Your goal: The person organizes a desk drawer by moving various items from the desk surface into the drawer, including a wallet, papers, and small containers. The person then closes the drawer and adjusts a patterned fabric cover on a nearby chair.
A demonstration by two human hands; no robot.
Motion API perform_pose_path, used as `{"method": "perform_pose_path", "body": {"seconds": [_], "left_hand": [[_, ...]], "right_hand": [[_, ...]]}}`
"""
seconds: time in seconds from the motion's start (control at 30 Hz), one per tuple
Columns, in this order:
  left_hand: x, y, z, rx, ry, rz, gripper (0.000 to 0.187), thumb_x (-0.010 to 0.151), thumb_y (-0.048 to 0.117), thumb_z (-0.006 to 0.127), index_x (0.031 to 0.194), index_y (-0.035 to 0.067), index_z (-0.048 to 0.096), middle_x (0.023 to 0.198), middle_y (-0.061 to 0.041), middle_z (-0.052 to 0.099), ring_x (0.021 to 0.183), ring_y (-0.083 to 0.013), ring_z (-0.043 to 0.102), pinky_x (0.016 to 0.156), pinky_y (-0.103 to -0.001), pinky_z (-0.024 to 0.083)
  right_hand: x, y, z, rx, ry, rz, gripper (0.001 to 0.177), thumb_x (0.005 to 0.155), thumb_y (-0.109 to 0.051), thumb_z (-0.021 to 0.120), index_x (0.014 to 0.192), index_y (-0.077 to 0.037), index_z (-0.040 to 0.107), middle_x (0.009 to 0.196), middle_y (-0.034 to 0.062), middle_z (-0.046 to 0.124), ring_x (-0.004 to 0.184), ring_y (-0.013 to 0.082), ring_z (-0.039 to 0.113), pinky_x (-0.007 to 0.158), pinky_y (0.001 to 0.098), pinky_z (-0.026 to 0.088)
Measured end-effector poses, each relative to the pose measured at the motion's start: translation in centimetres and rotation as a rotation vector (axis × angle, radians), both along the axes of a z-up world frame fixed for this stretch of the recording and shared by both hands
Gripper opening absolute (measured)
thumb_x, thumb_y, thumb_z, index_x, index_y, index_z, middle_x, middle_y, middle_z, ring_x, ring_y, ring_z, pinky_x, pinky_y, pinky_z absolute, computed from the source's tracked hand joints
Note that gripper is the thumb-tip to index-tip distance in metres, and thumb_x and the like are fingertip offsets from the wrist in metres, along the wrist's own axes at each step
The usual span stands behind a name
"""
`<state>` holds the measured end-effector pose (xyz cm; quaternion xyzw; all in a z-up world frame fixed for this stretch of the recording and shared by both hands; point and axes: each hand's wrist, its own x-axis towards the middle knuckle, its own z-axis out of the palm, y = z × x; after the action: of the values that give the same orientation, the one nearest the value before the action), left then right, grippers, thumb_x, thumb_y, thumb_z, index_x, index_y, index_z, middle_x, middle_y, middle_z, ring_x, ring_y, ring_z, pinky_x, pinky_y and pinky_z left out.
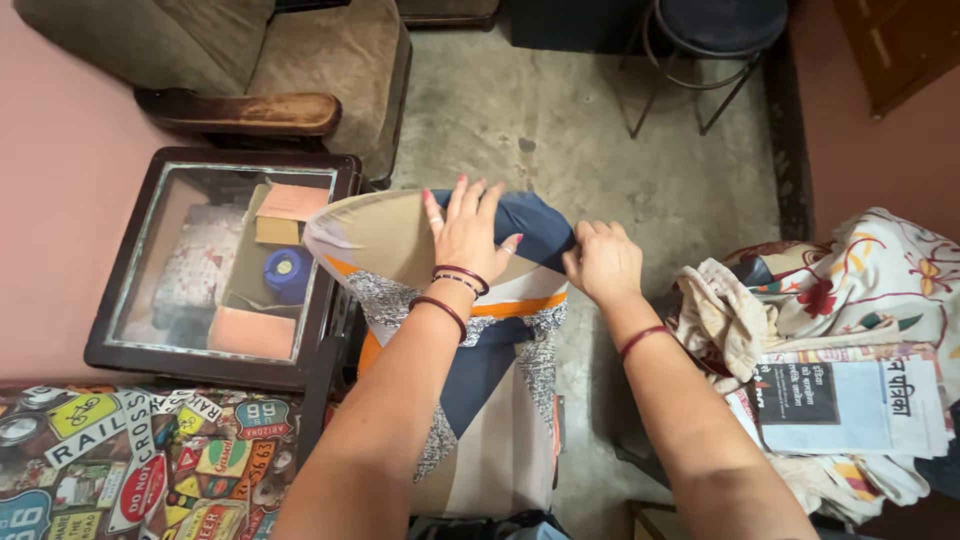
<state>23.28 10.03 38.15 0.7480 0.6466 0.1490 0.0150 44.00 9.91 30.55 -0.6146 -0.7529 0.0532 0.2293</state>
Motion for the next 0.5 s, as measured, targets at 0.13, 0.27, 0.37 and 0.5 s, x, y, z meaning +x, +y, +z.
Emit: {"method": "perform_pose_path", "body": {"seconds": [0.13, 0.27, 0.37, 0.5], "left_hand": [[-0.2, 0.3, -1.1, 0.021, -0.052, -0.112, 0.059, 0.087, 0.036, 0.078, 0.142, 0.027, 0.058, 0.15, -0.007, 0.053, 0.15, -0.0288, 0.036, 0.127, -0.06, 0.013], [1.3, 0.4, -0.9, -0.073, 0.067, -0.175, 0.07, 0.085, 0.034, 0.078, 0.148, 0.031, 0.049, 0.154, -0.007, 0.047, 0.152, -0.0308, 0.028, 0.123, -0.064, 0.011], [2.4, -0.3, 0.3, -0.164, 0.149, -0.175, 0.087, 0.079, 0.031, 0.082, 0.154, 0.032, 0.037, 0.161, -0.008, 0.032, 0.154, -0.0321, 0.017, 0.122, -0.064, 0.009], [2.6, -1.3, 1.1, -0.257, 0.194, -0.158, 0.107, 0.074, 0.028, 0.085, 0.159, 0.035, 0.021, 0.169, -0.005, 0.013, 0.157, -0.0306, 0.007, 0.124, -0.063, 0.009]], "right_hand": [[0.7, -1.8, -2.1, -0.006, 0.006, 0.01, 0.017, 0.078, -0.021, 0.069, 0.09, -0.01, 0.066, 0.092, 0.009, 0.07, 0.092, 0.0331, 0.065, 0.074, 0.0468, 0.056], [0.5, -1.7, -4.7, -0.078, -0.002, -0.019, 0.017, 0.079, -0.02, 0.067, 0.094, -0.011, 0.067, 0.098, 0.0088, 0.071, 0.097, 0.033, 0.066, 0.079, 0.0463, 0.057], [-0.1, -0.1, -5.9, -0.107, 0.0, -0.038, 0.024, 0.078, -0.022, 0.068, 0.1, -0.011, 0.069, 0.101, 0.0106, 0.072, 0.098, 0.0345, 0.067, 0.081, 0.047, 0.057], [-0.4, 1.0, -6.7, -0.207, -0.009, -0.092, 0.026, 0.079, -0.026, 0.07, 0.101, -0.013, 0.072, 0.105, 0.0129, 0.073, 0.1, 0.036, 0.068, 0.086, 0.0477, 0.057]]}}
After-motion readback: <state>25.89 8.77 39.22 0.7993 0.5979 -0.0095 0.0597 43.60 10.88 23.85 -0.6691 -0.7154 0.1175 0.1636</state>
